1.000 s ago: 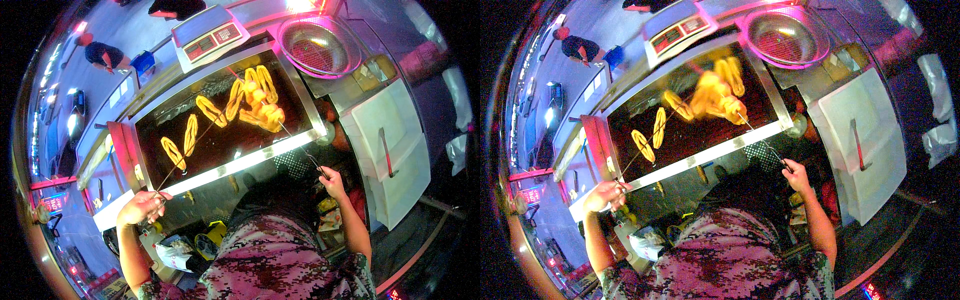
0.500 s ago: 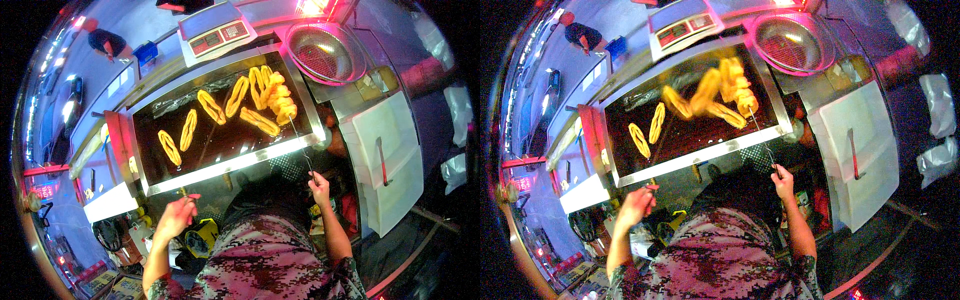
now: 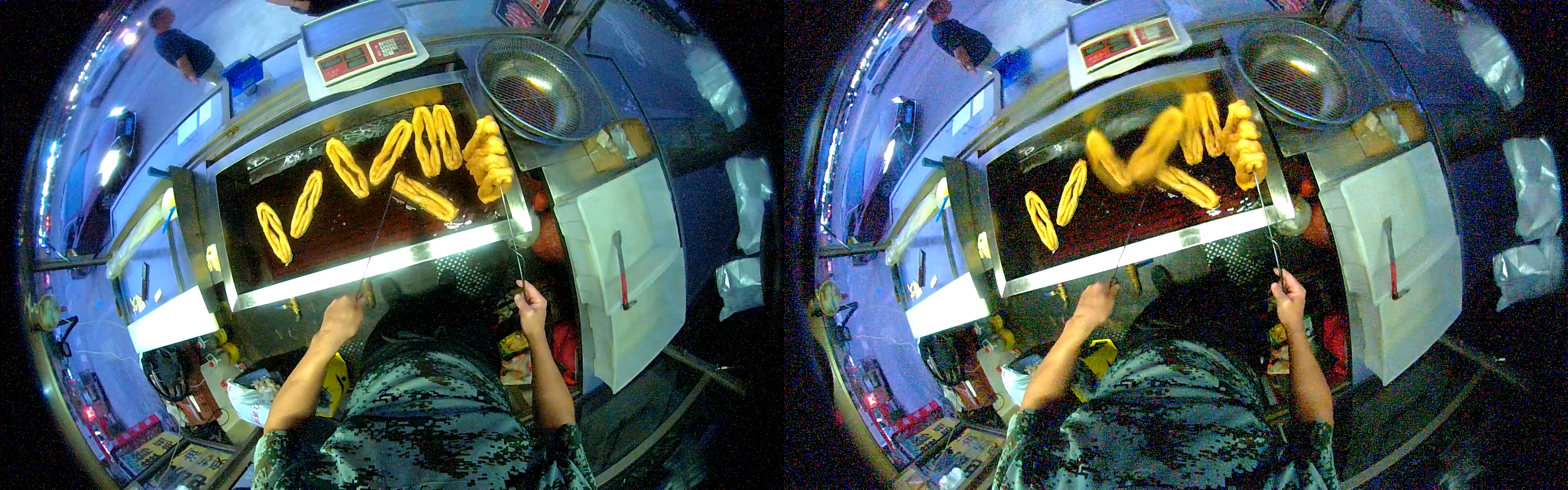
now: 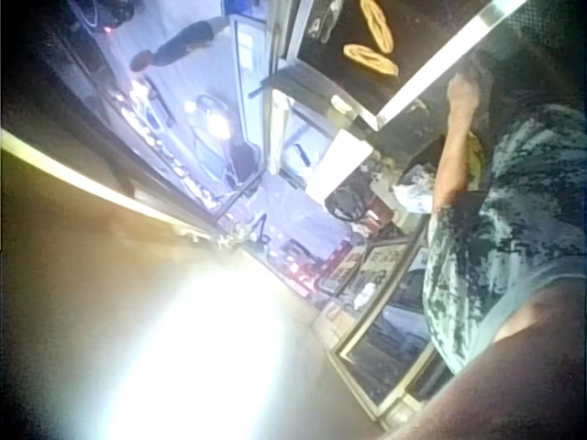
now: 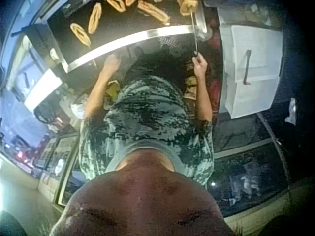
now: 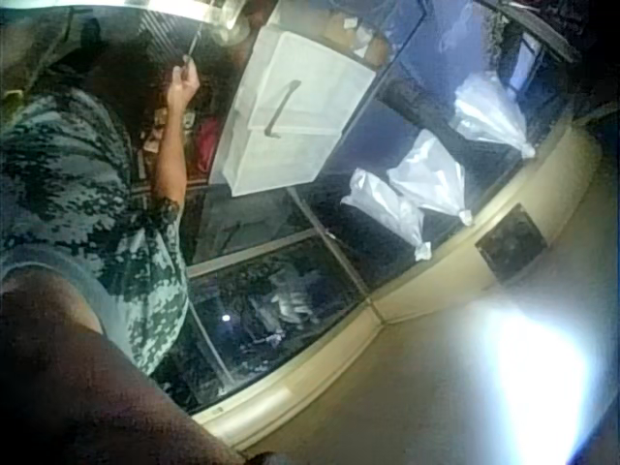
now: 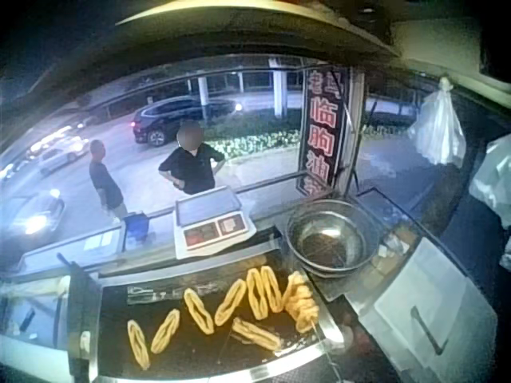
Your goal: The person uses two long metal skewers to turn and move twisted dough pieces frying in a deep fryer. They flip the dough to ensure even cooking and transfer the finished pieces to a metal strainer on the side.
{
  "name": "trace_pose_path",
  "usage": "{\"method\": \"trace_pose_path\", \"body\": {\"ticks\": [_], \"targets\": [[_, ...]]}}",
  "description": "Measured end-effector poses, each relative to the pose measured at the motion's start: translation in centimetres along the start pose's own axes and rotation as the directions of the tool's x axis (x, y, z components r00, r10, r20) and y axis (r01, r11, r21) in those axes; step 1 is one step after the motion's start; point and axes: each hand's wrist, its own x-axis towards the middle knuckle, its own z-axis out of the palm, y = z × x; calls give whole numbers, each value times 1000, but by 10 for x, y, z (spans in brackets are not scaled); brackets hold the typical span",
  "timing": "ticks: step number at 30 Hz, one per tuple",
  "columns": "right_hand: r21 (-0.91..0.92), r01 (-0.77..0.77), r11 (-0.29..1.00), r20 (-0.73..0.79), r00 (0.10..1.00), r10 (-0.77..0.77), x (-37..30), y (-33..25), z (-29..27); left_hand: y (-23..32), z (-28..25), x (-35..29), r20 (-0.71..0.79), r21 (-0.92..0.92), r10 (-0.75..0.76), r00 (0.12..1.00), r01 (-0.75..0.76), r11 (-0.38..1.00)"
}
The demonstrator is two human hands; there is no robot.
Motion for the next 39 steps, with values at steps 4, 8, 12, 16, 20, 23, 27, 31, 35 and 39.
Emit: {"method": "trace_pose_path", "body": {"ticks": [4,8,12,16,20,23,27,31,35,39], "targets": [[32,30,999,-22,999,-29,0,5,-1,-6,19,16,7,-183,66,998,-63,981],[-25,14,1000,-17,1000,-14,1,12,-10,8,24,18,308,-815,72,949,224,534],[-71,50,996,-15,999,-52,0,18,-19,-3,23,-1,327,-945,245,913,315,86],[-84,-2,997,44,999,6,-4,12,-31,-14,-14,-48,329,-944,223,918,316,93],[-186,32,982,115,993,-10,-6,8,-43,-28,-56,-83,355,-931,236,905,317,182],[-263,37,964,135,991,-1,-5,5,-46,-37,-76,-95,311,-939,216,926,263,223],[-316,-11,949,193,978,76,-5,4,-54,-39,-106,-106,251,-953,180,951,209,221],[-327,45,944,223,974,30,-5,-13,-47,-42,-131,-110,169,-960,164,972,125,251],[-293,11,956,216,975,55,1,-26,-37,-41,-150,-113,167,-941,162,973,109,320],[-280,52,958,210,978,8,3,-29,-33,-42,-168,-112,150,-908,158,976,73,413]]}}
